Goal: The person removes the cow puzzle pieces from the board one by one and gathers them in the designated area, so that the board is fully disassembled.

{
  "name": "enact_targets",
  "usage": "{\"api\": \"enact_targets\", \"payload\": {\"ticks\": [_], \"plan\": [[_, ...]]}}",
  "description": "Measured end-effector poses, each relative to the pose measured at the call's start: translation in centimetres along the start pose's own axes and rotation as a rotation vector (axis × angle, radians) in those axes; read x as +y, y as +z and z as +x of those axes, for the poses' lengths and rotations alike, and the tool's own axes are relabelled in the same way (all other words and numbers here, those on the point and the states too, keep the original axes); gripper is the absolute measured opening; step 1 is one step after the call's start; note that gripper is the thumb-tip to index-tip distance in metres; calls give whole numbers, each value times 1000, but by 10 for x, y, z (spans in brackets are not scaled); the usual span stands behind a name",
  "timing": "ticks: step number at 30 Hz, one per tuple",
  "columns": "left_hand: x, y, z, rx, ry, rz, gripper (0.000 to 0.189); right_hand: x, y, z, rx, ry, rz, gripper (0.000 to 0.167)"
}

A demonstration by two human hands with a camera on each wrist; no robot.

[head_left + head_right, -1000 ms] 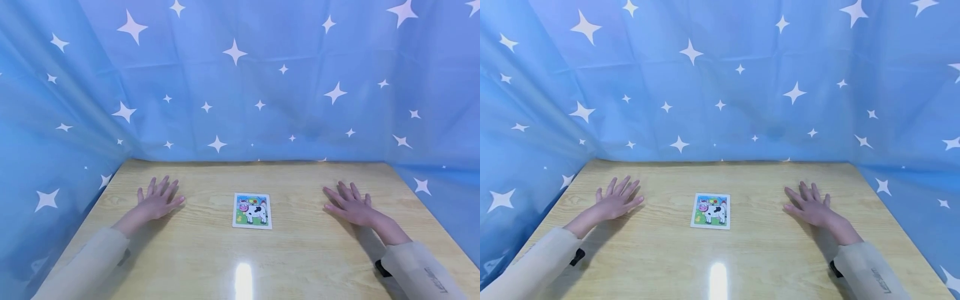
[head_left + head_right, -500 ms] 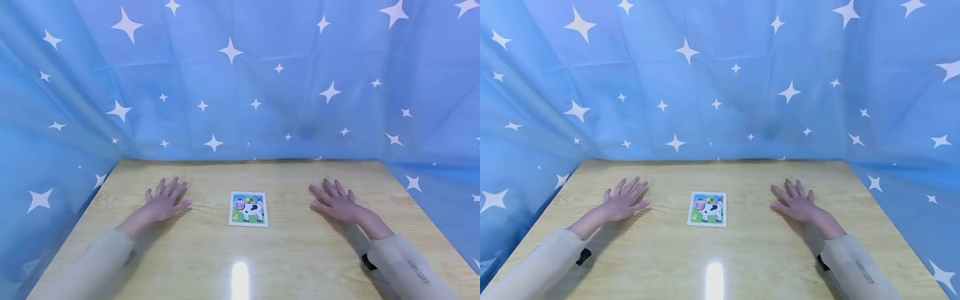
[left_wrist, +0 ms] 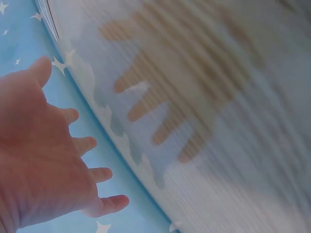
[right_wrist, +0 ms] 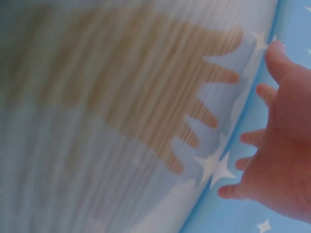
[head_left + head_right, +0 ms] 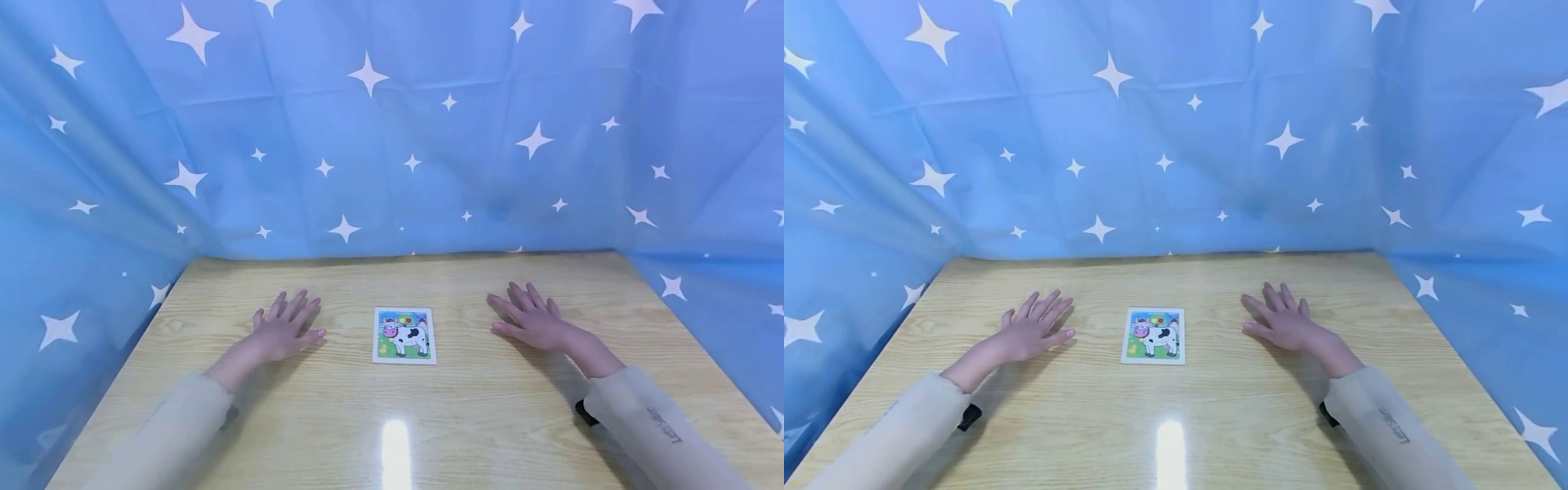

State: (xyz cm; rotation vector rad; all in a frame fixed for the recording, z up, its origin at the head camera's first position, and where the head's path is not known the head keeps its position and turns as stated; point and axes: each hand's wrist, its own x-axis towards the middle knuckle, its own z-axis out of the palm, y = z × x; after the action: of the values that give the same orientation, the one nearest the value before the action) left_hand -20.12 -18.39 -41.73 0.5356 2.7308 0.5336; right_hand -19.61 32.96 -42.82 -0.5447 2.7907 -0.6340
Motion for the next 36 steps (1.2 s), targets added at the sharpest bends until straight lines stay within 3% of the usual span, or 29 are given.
{"api": "enact_targets", "payload": {"ticks": [8,13,23,36], "plan": [[1,10,10,9,65,-9,89,-13,0,11,-40,3,-22,74],[13,7,7,-8,91,-7,85,-11,9,18,-26,-35,-5,71],[29,7,11,-17,139,-23,78,-47,5,22,-79,-49,-21,72],[40,15,28,-35,207,-25,81,-67,14,37,-121,-123,-40,68]]}}
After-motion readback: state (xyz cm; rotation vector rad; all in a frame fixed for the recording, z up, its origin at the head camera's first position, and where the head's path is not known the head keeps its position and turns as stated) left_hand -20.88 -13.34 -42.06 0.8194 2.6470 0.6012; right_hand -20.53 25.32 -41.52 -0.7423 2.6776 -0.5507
